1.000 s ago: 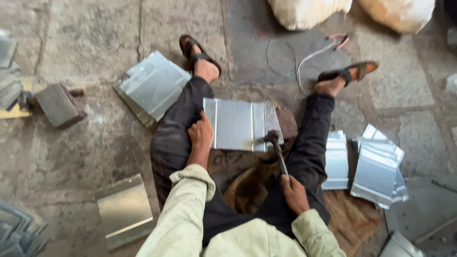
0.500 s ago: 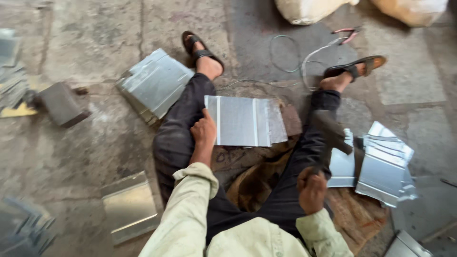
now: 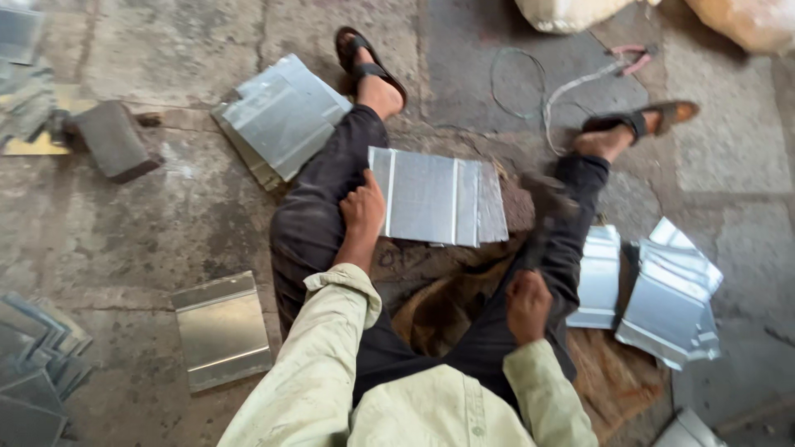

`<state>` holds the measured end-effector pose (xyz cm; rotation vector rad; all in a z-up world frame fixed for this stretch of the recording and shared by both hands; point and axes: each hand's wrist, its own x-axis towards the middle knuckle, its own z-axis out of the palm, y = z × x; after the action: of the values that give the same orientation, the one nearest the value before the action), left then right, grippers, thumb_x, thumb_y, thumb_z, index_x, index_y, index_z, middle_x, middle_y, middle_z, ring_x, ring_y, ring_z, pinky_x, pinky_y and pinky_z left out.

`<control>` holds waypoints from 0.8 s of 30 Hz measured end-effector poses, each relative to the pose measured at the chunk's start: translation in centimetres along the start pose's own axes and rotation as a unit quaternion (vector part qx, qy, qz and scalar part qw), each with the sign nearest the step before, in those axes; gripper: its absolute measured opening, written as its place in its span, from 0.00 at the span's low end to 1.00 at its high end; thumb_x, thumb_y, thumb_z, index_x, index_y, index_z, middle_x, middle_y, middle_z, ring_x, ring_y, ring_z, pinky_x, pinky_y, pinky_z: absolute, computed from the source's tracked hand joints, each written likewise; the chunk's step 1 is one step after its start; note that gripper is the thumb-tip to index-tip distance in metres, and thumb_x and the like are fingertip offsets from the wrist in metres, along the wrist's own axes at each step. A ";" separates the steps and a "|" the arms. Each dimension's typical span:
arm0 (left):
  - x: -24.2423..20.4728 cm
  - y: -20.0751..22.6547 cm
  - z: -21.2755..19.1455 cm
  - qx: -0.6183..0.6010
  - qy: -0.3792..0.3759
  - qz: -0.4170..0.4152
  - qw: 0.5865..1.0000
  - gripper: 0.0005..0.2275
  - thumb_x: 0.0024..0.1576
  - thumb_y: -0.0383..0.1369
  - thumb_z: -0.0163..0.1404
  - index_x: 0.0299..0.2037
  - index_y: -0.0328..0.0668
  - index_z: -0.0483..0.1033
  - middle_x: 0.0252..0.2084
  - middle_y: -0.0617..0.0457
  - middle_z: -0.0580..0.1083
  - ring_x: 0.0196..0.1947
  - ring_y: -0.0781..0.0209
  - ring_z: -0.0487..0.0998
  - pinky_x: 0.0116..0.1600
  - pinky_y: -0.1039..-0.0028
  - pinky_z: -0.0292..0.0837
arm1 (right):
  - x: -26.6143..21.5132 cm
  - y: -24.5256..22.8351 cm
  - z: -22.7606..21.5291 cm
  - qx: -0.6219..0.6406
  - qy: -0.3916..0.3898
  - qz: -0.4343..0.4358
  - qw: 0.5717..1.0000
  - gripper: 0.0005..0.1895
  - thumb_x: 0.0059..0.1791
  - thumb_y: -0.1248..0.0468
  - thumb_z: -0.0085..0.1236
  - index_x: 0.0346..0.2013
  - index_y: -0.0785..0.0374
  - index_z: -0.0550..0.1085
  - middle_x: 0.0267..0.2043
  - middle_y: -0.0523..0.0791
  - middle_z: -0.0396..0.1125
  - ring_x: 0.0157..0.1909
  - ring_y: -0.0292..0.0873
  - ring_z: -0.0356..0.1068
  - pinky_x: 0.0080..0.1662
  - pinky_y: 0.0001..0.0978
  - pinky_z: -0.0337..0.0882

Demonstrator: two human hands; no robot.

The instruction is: The person sits on the floor and repeatedly hammers rectangular metal sheets placed on a wooden block between their legs. They hold the sheet with one hand and strike it with a hammer in the other, occasionally repositioning the sheet or swapping it for another from a nearby stack.

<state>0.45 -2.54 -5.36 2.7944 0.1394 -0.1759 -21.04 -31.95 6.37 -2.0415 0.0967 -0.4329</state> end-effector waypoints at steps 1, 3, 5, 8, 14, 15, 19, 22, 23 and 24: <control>0.1 0.0 -0.1 -0.003 -0.005 -0.003 1.000 0.20 0.65 0.33 0.37 0.67 0.36 0.60 0.40 0.37 0.80 0.40 0.38 0.83 0.44 0.48 0.77 | 0.1 1.2 0.4 -0.051 -0.008 -0.073 0.996 0.28 0.69 0.51 0.37 0.29 0.62 0.64 0.26 0.39 0.56 0.29 0.34 0.56 0.34 0.26 0.59; -0.1 0.2 -0.1 -0.015 0.006 -0.003 1.000 0.21 0.64 0.33 0.38 0.68 0.37 0.59 0.40 0.36 0.80 0.40 0.37 0.83 0.44 0.46 0.77 | 0.7 2.8 0.3 -0.132 -0.054 0.098 0.985 0.23 0.62 0.50 0.40 0.31 0.61 0.69 0.21 0.37 0.61 0.23 0.30 0.60 0.28 0.23 0.60; -0.3 0.3 -0.2 -0.026 0.009 -0.011 1.000 0.22 0.64 0.33 0.38 0.68 0.37 0.58 0.40 0.36 0.80 0.41 0.36 0.82 0.44 0.45 0.76 | 0.9 2.6 0.0 -0.075 -0.065 0.252 0.963 0.22 0.60 0.49 0.40 0.32 0.61 0.70 0.19 0.37 0.60 0.18 0.30 0.58 0.23 0.23 0.58; -0.5 0.6 -0.6 -0.038 -0.006 -0.030 0.999 0.21 0.64 0.33 0.38 0.68 0.38 0.57 0.41 0.35 0.80 0.42 0.34 0.82 0.45 0.44 0.75 | 0.3 -0.5 -2.5 0.139 -0.034 0.346 0.927 0.24 0.62 0.48 0.36 0.32 0.62 0.66 0.18 0.39 0.53 0.16 0.32 0.49 0.21 0.27 0.51; -0.1 1.4 -2.3 -0.074 -0.025 -0.059 0.995 0.23 0.63 0.33 0.39 0.69 0.36 0.55 0.45 0.32 0.78 0.46 0.32 0.80 0.48 0.42 0.74 | -1.6 -2.0 -3.3 0.131 -0.018 0.187 0.973 0.23 0.62 0.48 0.36 0.35 0.62 0.68 0.18 0.41 0.57 0.17 0.33 0.52 0.21 0.27 0.54; 0.0 1.4 -2.4 -0.075 -0.028 -0.060 0.995 0.22 0.64 0.32 0.39 0.69 0.36 0.55 0.45 0.33 0.78 0.47 0.32 0.80 0.49 0.42 0.73 | -1.8 -1.0 -2.8 0.075 -0.040 0.202 0.976 0.24 0.62 0.48 0.36 0.34 0.63 0.69 0.19 0.41 0.58 0.17 0.33 0.53 0.23 0.28 0.56; 0.0 1.1 -1.9 -0.059 -0.019 -0.051 0.997 0.24 0.64 0.32 0.38 0.71 0.35 0.54 0.46 0.33 0.78 0.46 0.33 0.81 0.49 0.45 0.75 | -2.1 2.3 -0.1 -0.142 -0.129 0.245 0.950 0.27 0.62 0.48 0.39 0.30 0.65 0.70 0.21 0.43 0.63 0.21 0.35 0.60 0.28 0.29 0.62; 0.3 1.0 -2.0 -0.085 -0.024 -0.057 0.994 0.24 0.63 0.33 0.40 0.69 0.35 0.54 0.46 0.30 0.77 0.45 0.31 0.80 0.47 0.45 0.75 | -2.6 1.6 -0.5 -0.044 -0.062 0.341 0.937 0.25 0.58 0.47 0.40 0.29 0.62 0.71 0.19 0.42 0.60 0.19 0.35 0.56 0.25 0.31 0.57; -0.1 0.8 -1.8 -0.082 -0.025 -0.061 0.994 0.23 0.64 0.33 0.39 0.69 0.35 0.55 0.46 0.31 0.77 0.45 0.32 0.80 0.48 0.45 0.75 | -3.1 1.3 -0.2 -0.025 -0.063 0.331 0.941 0.26 0.59 0.46 0.39 0.29 0.62 0.70 0.19 0.41 0.59 0.19 0.34 0.56 0.25 0.31 0.57; -0.2 0.9 -1.6 -0.079 -0.027 -0.065 0.994 0.22 0.64 0.32 0.39 0.69 0.35 0.56 0.46 0.32 0.78 0.46 0.32 0.80 0.48 0.46 0.75 | -3.3 1.1 0.0 -0.005 -0.064 0.320 0.945 0.27 0.59 0.45 0.38 0.28 0.62 0.68 0.19 0.40 0.58 0.19 0.34 0.56 0.24 0.30 0.57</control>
<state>0.48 -2.82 -3.53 2.6205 0.3077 -0.2586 -24.01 -31.64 4.53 -1.9087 0.6616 0.1084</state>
